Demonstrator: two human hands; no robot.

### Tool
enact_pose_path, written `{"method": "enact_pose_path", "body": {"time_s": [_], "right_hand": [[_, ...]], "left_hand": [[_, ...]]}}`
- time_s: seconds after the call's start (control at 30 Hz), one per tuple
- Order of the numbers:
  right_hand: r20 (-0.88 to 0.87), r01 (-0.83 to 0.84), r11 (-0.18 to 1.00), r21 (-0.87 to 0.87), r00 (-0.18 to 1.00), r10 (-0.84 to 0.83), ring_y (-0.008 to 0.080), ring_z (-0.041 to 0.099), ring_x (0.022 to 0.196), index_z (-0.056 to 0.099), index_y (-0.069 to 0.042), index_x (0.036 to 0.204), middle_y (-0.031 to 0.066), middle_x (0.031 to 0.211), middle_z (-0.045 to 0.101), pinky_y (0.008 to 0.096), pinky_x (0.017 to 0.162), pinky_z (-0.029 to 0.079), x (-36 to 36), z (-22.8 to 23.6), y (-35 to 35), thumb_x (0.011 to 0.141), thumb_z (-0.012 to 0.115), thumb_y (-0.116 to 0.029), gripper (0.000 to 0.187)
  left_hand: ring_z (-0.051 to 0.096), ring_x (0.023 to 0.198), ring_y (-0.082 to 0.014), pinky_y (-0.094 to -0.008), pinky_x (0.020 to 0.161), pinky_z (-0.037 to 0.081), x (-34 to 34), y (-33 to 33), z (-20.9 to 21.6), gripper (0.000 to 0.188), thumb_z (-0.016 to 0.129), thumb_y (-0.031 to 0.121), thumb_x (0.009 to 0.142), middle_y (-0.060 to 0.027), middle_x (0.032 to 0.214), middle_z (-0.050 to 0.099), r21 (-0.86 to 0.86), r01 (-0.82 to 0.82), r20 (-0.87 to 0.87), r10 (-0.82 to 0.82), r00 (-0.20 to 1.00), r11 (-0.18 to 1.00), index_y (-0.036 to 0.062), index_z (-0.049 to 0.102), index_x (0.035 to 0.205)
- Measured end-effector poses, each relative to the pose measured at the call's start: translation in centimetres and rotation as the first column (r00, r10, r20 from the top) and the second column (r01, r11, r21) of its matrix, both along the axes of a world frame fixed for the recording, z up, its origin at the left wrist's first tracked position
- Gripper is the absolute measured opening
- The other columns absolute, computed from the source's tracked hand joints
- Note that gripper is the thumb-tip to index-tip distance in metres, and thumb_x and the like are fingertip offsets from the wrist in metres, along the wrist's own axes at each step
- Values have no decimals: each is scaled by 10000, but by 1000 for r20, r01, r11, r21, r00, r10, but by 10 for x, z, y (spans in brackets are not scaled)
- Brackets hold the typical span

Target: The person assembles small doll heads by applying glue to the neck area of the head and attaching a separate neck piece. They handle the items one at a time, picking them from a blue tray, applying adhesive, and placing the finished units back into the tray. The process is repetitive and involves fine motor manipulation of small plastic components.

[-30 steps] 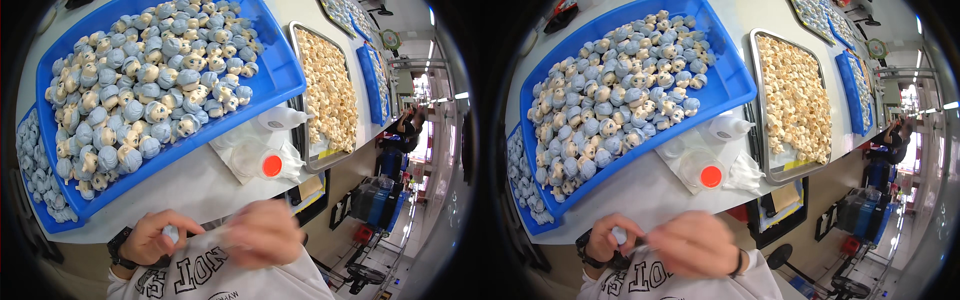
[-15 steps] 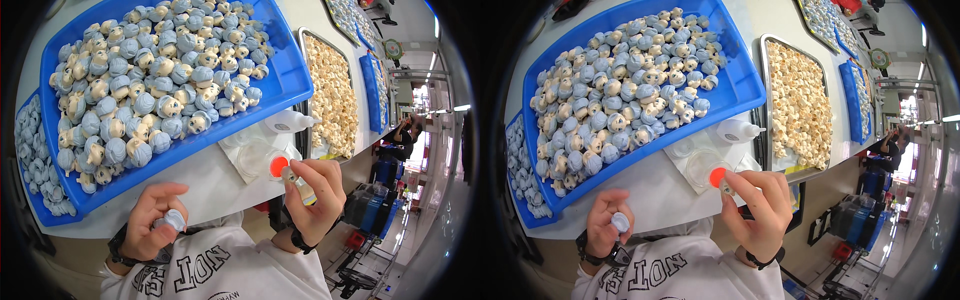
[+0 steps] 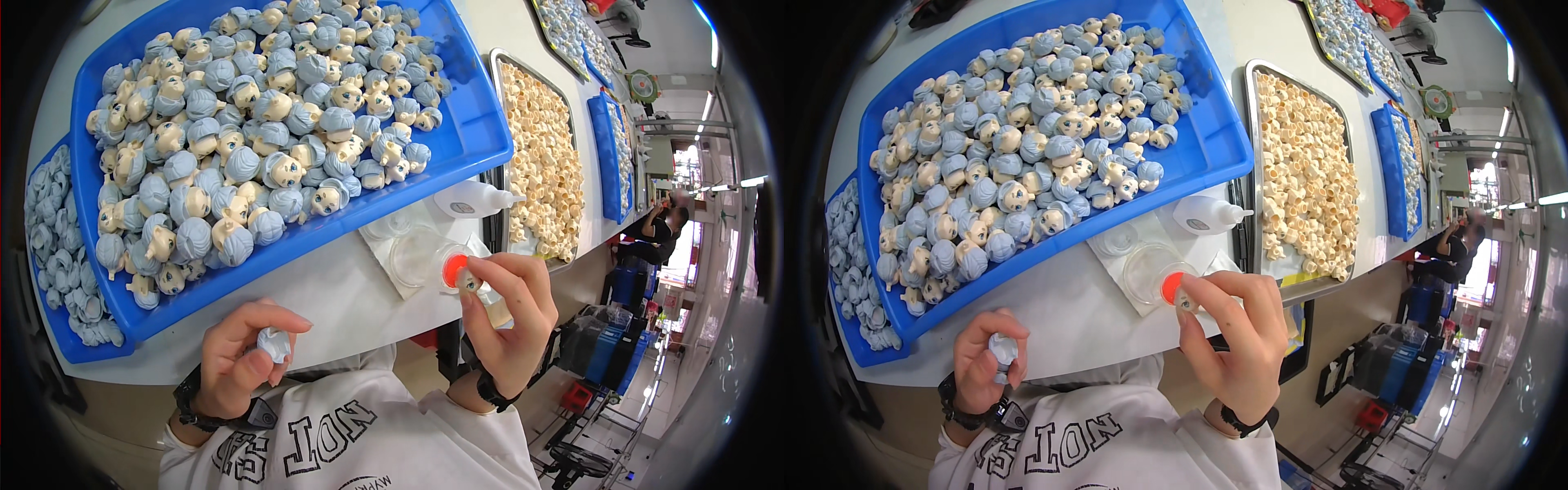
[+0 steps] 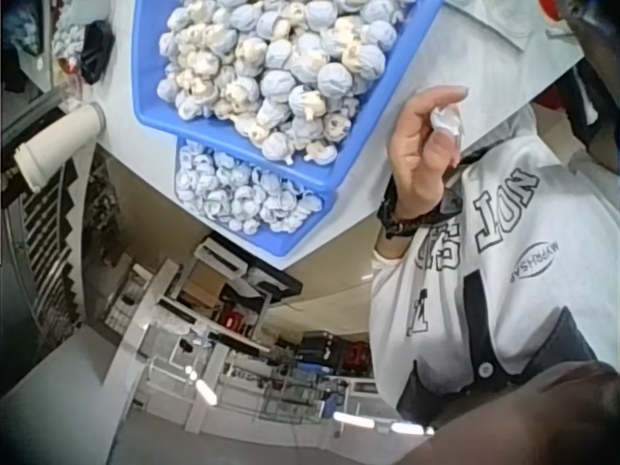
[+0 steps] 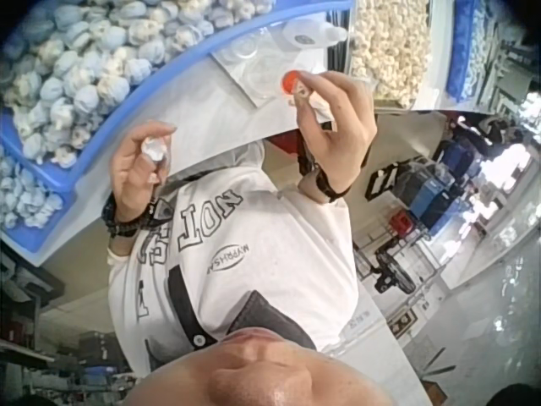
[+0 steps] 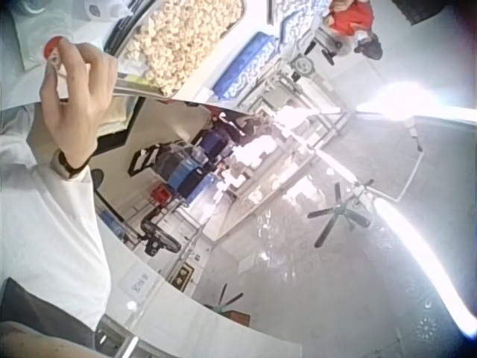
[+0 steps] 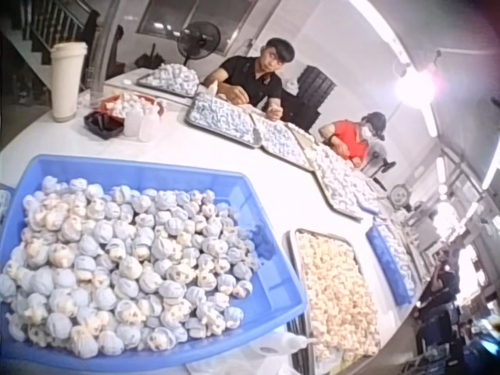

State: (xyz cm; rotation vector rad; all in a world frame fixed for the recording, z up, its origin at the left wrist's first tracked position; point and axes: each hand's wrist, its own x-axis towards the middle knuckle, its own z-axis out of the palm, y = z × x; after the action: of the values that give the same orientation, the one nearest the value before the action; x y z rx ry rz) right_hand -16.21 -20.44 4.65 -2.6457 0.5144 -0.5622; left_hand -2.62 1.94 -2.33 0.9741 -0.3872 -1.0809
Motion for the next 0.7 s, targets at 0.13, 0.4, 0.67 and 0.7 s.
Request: {"method": "enact_pose_path", "body": {"time_s": [0.13,0.4,0.67,0.7], "right_hand": [[13,12,1000,3,1000,-12,233,534,706,656,-46,933,80,823,582,315,597,412,-2,-2,0,563,695,7,375],[64,19,1000,-14,998,-18,224,537,689,656,-46,913,73,809,584,311,593,411,-6,-4,2,546,692,16,374],[101,20,1000,10,995,-21,219,543,685,655,-41,913,76,817,593,300,582,416,-10,-7,2,546,692,27,375],[124,25,1000,5,992,-25,218,544,679,653,-31,914,79,810,595,298,577,417,-9,-7,2,546,694,27,375]], "left_hand": [[448,572,-56,-191,527,372,2,2,-2,483,500,381,909,-55,797,506,-12,37,-23,-38,999,999,-53,541,1116],[488,606,-71,-188,569,403,1,1,1,506,520,311,888,-109,899,576,3,-14,-89,15,996,1000,-48,445,1237],[578,797,-102,-235,719,457,2,3,-2,387,670,191,813,-127,941,625,-3,29,-32,-29,999,1000,-15,483,1083],[577,802,-101,-234,719,457,2,3,0,391,681,190,810,-125,948,628,6,31,-36,-31,999,999,-14,489,1083]]}}
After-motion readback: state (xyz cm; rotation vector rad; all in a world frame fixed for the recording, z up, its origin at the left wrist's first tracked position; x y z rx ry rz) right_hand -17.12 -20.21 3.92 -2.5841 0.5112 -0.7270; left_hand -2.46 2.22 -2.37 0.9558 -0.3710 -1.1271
